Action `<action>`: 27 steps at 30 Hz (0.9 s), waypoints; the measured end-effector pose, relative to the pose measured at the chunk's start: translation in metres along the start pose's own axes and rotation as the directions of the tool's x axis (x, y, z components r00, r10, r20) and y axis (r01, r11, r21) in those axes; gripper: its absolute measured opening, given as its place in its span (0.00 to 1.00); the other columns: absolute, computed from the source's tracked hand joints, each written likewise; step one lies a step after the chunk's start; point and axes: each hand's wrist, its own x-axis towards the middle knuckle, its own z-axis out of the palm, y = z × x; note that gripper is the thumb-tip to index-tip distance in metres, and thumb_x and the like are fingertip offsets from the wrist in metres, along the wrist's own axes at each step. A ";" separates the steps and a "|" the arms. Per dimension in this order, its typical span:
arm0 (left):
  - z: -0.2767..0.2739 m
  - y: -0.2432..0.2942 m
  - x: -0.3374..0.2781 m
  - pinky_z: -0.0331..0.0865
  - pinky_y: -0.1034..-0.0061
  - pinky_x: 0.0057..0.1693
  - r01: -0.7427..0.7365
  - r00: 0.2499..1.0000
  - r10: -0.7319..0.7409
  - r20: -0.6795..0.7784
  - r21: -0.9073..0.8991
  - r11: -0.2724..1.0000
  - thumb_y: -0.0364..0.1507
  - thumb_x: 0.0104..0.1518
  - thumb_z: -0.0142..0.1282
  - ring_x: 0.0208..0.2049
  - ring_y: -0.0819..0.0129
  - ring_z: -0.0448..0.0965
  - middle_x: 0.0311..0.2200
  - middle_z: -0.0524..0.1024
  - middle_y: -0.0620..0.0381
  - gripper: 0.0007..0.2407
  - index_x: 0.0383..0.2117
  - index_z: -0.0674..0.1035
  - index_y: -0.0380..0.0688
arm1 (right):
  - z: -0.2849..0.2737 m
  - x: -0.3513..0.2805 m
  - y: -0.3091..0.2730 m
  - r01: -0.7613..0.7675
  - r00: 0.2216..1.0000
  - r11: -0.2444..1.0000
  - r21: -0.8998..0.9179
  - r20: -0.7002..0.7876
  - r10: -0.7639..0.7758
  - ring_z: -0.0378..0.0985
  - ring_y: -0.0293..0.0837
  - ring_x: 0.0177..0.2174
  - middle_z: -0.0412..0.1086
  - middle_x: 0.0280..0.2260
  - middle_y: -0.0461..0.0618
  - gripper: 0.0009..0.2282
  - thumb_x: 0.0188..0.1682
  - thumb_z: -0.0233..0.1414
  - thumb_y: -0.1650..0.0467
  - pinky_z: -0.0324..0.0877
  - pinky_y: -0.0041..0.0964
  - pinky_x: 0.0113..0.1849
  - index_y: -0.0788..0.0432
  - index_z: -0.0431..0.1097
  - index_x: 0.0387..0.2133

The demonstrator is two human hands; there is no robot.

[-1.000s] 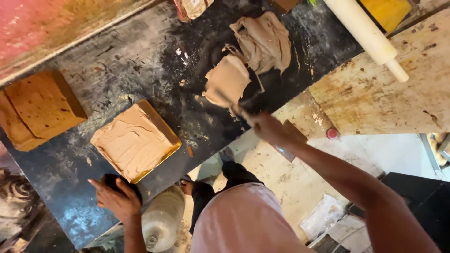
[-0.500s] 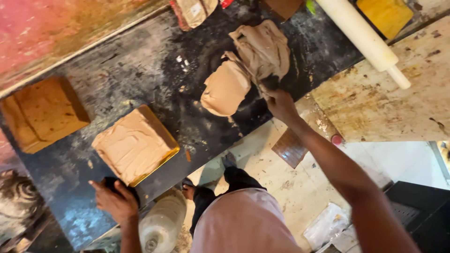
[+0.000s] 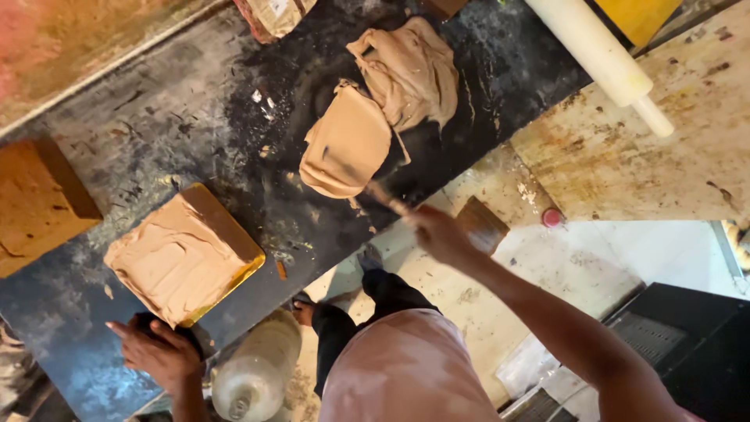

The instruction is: The person spreads a beige dough-like substance onto a square cake base using a metal spatula. They repeatedly scoop dough from a pile on the table and smooth it over the cake's surface, occasionally scraping excess back into the pile.

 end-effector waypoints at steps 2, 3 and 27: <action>0.000 0.001 0.000 0.46 0.43 0.69 -0.003 1.000 0.003 0.000 0.034 0.999 0.41 0.78 0.37 0.63 0.36 0.62 0.65 0.68 0.37 0.30 0.74 0.50 0.26 | -0.018 -0.009 0.024 0.262 0.957 0.939 0.224 -0.188 -0.222 0.70 0.69 0.47 0.65 0.51 0.76 0.17 0.60 0.44 0.79 0.64 0.57 0.49 0.67 0.57 0.62; -0.006 0.000 -0.003 0.46 0.43 0.69 -0.005 1.000 0.005 0.004 0.053 0.999 0.41 0.78 0.37 0.64 0.37 0.62 0.66 0.68 0.37 0.30 0.74 0.50 0.26 | -0.019 -0.001 0.043 -0.071 0.989 0.973 0.218 -0.115 0.098 0.76 0.60 0.39 0.71 0.41 0.68 0.22 0.55 0.42 0.78 0.70 0.51 0.43 0.59 0.58 0.64; -0.020 -0.001 0.008 0.48 0.47 0.69 -0.047 0.999 0.048 0.001 -0.101 0.994 0.41 0.74 0.39 0.64 0.40 0.62 0.65 0.68 0.38 0.32 0.72 0.47 0.23 | 0.044 0.023 -0.042 -0.327 0.930 0.936 -0.129 -0.219 0.294 0.74 0.50 0.23 0.71 0.28 0.54 0.26 0.52 0.47 0.74 0.71 0.46 0.26 0.49 0.57 0.67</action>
